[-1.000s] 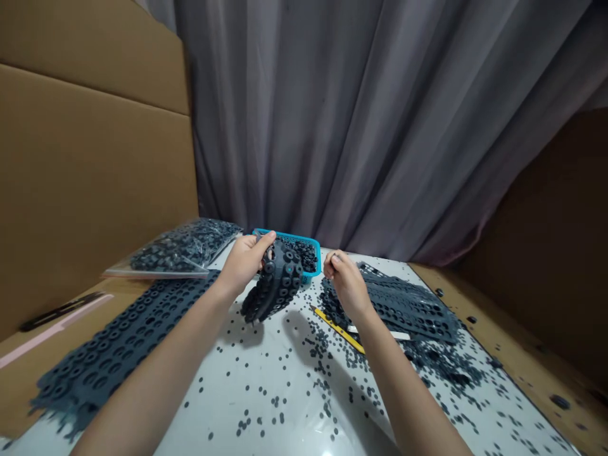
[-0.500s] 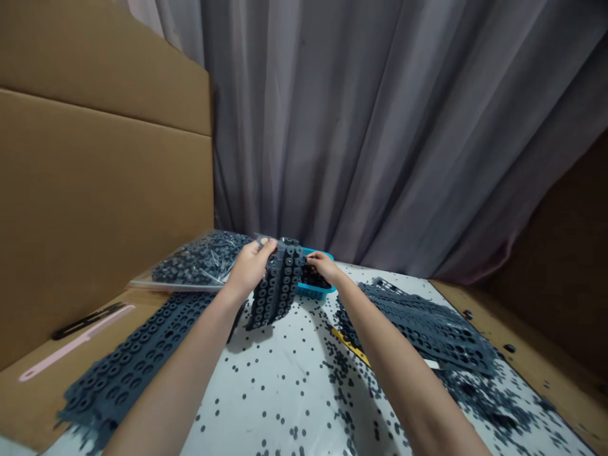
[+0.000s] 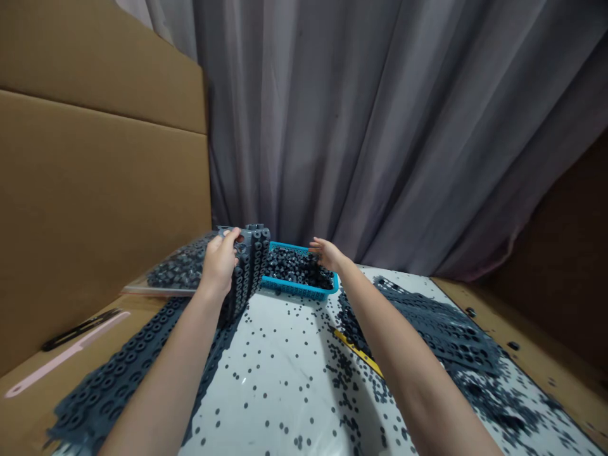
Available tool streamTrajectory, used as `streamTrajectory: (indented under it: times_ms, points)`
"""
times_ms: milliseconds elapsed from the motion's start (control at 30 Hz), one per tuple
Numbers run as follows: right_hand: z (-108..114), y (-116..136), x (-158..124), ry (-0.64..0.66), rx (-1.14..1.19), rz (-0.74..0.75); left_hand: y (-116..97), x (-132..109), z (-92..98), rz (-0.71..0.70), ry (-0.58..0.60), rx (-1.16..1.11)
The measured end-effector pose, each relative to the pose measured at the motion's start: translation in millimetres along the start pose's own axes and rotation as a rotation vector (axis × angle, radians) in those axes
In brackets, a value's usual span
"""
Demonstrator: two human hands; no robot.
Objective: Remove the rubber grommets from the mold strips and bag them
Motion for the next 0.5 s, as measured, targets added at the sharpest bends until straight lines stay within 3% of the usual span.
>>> streamTrajectory:
  times_ms: [167, 267, 367, 433, 500]
  points:
    - [-10, 28, -9, 0.005, -0.046, 0.119, 11, 1, -18.0, 0.066, 0.134, -0.010]
    - [-35, 38, -32, 0.081, -0.086, 0.245, 16, -8, -36.4, 0.124, 0.228, -0.030]
    - [-80, 34, -77, 0.282, -0.127, 0.332, 17, -27, -61.4, 0.242, 0.366, -0.104]
    - [-122, 35, -124, 0.531, -0.156, 0.454, 10, -42, -78.9, 0.307, 0.479, -0.164]
    - [-140, 33, -170, 0.589, -0.131, 0.511, -2, -55, -91.2, 0.323, 0.562, -0.203]
Point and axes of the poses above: each hand's wrist, its own x-axis towards the middle knuckle, its own z-axis out of the back of the hand, y = z × x, the point moved 10 cm from there along x, towards the middle knuckle, and after that the axes turned 14 degrees about y, right-handed, at the moved point
